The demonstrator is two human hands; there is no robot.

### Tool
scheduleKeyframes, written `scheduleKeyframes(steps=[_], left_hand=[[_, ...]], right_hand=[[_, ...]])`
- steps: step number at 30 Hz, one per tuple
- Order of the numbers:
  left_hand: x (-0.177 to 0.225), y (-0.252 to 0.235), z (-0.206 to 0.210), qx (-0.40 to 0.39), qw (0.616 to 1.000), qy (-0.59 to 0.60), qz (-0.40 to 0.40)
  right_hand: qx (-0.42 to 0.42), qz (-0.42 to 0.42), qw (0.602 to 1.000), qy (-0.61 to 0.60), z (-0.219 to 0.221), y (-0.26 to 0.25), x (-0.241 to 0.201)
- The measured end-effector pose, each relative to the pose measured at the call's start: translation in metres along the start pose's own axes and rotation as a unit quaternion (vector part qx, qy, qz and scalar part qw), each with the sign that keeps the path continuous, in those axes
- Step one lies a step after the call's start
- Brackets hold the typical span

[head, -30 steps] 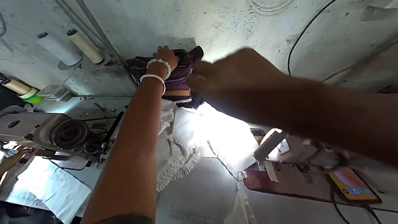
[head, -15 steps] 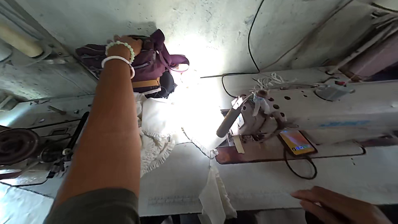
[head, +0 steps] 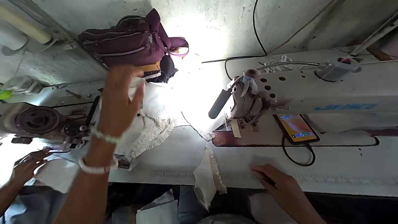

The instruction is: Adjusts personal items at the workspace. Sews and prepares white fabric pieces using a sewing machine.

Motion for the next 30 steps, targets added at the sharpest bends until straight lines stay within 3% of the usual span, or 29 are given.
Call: scheduleKeyframes(steps=[3, 6, 8, 10, 15, 19, 21, 25, 30], left_hand=[[0.009, 0.116, 0.011, 0.043, 0.993, 0.041, -0.104], [0.021, 0.209, 0.038, 0.135, 0.953, 0.113, -0.248], [0.034, 0.246, 0.055, 0.169, 0.918, 0.149, -0.328], [0.045, 0.261, 0.068, 0.168, 0.911, 0.153, -0.343], [0.04, 0.209, 0.066, 0.169, 0.947, 0.13, -0.241], [0.019, 0.114, 0.073, 0.047, 0.951, 0.119, -0.28], [0.007, 0.073, 0.089, 0.007, 0.953, 0.054, -0.298], [-0.007, 0.028, 0.098, -0.078, 0.94, -0.012, -0.331], [-0.019, -0.008, 0.047, 0.006, 0.946, 0.023, -0.322]], right_hand=[[-0.009, 0.027, 1.0, 0.006, 0.003, -0.007, -0.008], [0.007, 0.015, 0.999, 0.04, 0.008, -0.008, -0.01], [0.028, 0.001, 0.997, 0.066, 0.013, -0.006, -0.011], [0.063, -0.013, 0.993, 0.097, 0.021, -0.002, -0.011], [0.163, -0.082, 0.965, 0.187, 0.039, 0.006, -0.001], [0.189, -0.099, 0.957, 0.194, 0.042, 0.006, 0.001], [0.197, -0.099, 0.955, 0.196, 0.042, 0.007, 0.002], [0.207, -0.099, 0.951, 0.209, 0.043, 0.009, 0.001], [0.191, -0.091, 0.956, 0.201, 0.04, 0.011, -0.001]])
Point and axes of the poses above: each hand's wrist, its own y-axis away from the middle knuckle, its own z-axis out of the palm, x = y × z, the point moved 1 cm from there along -y, towards the middle knuckle, and after that the axes turned 1 degree about x, right-handed, at the moved point
